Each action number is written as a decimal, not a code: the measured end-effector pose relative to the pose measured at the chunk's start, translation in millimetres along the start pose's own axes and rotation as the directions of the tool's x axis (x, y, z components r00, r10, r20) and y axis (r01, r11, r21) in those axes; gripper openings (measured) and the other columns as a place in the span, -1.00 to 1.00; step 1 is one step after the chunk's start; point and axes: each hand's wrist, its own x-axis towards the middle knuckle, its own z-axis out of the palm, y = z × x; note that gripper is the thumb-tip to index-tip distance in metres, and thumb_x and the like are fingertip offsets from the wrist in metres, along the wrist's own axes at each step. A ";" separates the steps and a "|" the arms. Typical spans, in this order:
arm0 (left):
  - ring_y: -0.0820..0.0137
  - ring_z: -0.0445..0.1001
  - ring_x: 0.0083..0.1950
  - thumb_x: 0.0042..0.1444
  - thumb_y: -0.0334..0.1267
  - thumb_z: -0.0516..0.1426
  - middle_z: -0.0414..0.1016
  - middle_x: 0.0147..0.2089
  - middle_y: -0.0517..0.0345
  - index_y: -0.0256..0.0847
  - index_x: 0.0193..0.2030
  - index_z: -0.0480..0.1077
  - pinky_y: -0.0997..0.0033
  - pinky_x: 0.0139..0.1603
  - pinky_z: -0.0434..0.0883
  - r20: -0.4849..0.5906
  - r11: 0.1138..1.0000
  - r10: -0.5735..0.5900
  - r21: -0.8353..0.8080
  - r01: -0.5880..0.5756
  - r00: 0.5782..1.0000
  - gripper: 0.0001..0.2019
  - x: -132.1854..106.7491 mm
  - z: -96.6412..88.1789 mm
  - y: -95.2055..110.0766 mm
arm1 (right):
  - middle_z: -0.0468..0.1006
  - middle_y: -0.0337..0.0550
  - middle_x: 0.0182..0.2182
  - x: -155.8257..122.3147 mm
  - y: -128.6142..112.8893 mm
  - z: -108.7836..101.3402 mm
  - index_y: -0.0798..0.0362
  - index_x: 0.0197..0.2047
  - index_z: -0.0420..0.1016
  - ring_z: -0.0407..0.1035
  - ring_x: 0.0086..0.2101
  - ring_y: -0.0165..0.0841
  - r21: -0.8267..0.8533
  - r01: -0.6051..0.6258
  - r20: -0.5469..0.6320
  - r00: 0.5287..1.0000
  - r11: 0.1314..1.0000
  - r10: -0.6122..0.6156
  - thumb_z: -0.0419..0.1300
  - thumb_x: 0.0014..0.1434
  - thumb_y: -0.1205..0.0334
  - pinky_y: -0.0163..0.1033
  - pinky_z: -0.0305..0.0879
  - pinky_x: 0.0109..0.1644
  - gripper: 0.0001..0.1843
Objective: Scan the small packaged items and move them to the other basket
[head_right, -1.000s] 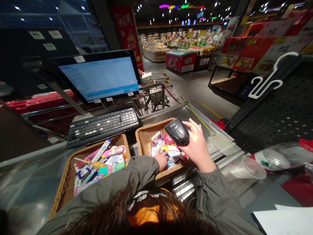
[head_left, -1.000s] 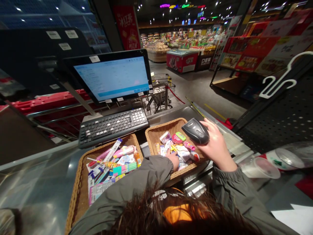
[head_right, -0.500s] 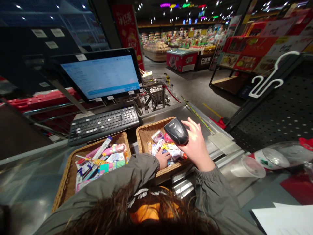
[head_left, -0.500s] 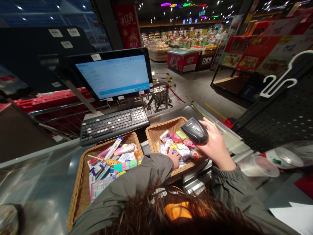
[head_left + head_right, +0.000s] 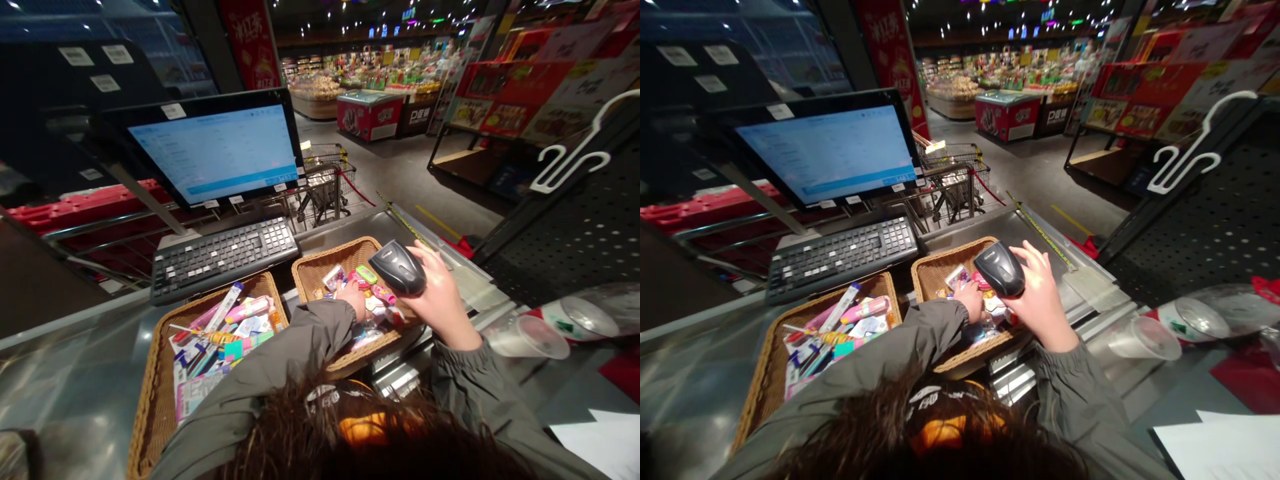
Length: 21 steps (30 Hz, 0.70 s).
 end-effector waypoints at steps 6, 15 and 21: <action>-0.07 0.28 0.24 0.00 0.15 0.23 0.39 0.17 -0.20 -0.26 -0.06 0.52 -0.20 0.37 -0.04 0.035 0.999 -0.029 -0.023 0.029 0.999 -0.47 16.2 5.0 4.8 | 0.46 0.05 0.10 1.1 7.7 3.7 -0.02 -0.10 0.50 0.13 0.29 0.07 -0.005 -0.029 0.024 0.999 1.000 0.029 0.31 0.05 0.10 0.35 -0.03 0.36 -0.67; 0.05 0.39 0.15 -0.02 -0.04 0.28 0.44 0.10 -0.09 -0.20 -0.23 0.54 -0.12 0.32 0.14 -0.027 0.999 0.019 -0.029 -0.020 0.999 -0.70 21.9 3.8 0.2 | 0.45 0.06 0.10 7.7 15.0 10.7 -0.02 -0.10 0.52 0.12 0.29 0.06 -0.020 -0.036 0.040 0.999 0.999 0.037 0.31 0.06 0.09 0.32 -0.02 0.36 -0.67; -0.01 0.20 0.34 -0.04 -0.06 0.28 0.23 0.36 -0.13 -0.22 -0.01 0.49 -0.23 0.41 -0.02 -0.147 0.999 0.043 -0.016 -0.046 0.988 -0.54 23.5 -9.9 -15.7 | 0.45 0.07 0.10 4.9 17.1 9.7 -0.01 -0.08 0.51 0.13 0.29 0.06 -0.041 -0.024 0.015 1.000 0.999 0.025 0.31 0.06 0.06 0.32 0.00 0.36 -0.64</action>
